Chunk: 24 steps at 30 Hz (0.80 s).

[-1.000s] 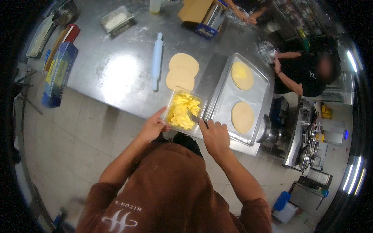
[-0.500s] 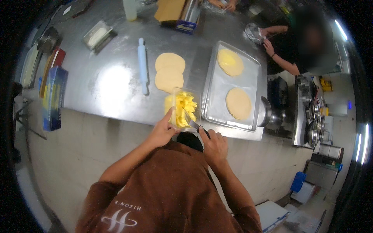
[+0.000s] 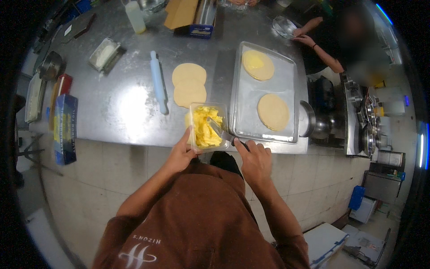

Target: The person spreads a yellow filling onto two round dough discs on a metal tray using a spatula, then places additional dough discs on top to form two layered pies. The tray is carried to a storage shelf and placed among other baked goods.

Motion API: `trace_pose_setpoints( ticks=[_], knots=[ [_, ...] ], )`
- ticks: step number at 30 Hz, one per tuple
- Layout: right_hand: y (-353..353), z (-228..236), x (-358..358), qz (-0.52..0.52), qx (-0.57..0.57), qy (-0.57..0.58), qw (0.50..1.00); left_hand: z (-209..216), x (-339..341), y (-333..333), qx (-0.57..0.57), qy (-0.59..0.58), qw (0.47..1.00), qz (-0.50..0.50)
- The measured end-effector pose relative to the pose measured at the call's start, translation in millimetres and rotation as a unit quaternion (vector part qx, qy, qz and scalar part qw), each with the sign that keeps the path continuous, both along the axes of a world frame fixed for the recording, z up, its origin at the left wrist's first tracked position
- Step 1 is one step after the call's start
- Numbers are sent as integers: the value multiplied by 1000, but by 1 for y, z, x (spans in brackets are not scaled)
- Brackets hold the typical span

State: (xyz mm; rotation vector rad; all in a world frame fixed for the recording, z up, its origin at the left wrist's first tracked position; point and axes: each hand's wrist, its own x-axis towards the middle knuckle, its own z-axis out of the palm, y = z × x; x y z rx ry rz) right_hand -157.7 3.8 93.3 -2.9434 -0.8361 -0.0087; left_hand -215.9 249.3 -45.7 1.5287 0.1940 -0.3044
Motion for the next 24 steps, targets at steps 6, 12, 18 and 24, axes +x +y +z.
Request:
trace_pose_setpoints(
  ticks=[6, 12, 18, 24],
  knots=[
    [10, 2, -3, 32, -39, 31, 998, 8, 0, 0, 11, 8, 1000, -1],
    [14, 1, -14, 33, -24, 53, 998, 20, 3, -1, 25, 24, 999, -6],
    [14, 2, -29, 24, 1, 41, 999, 13, 7, -7, 13, 3, 1000, -24],
    [-3, -3, -37, -22, 97, 96, 990, 3, 8, -9, 6, -6, 1000, -28]
  ],
)
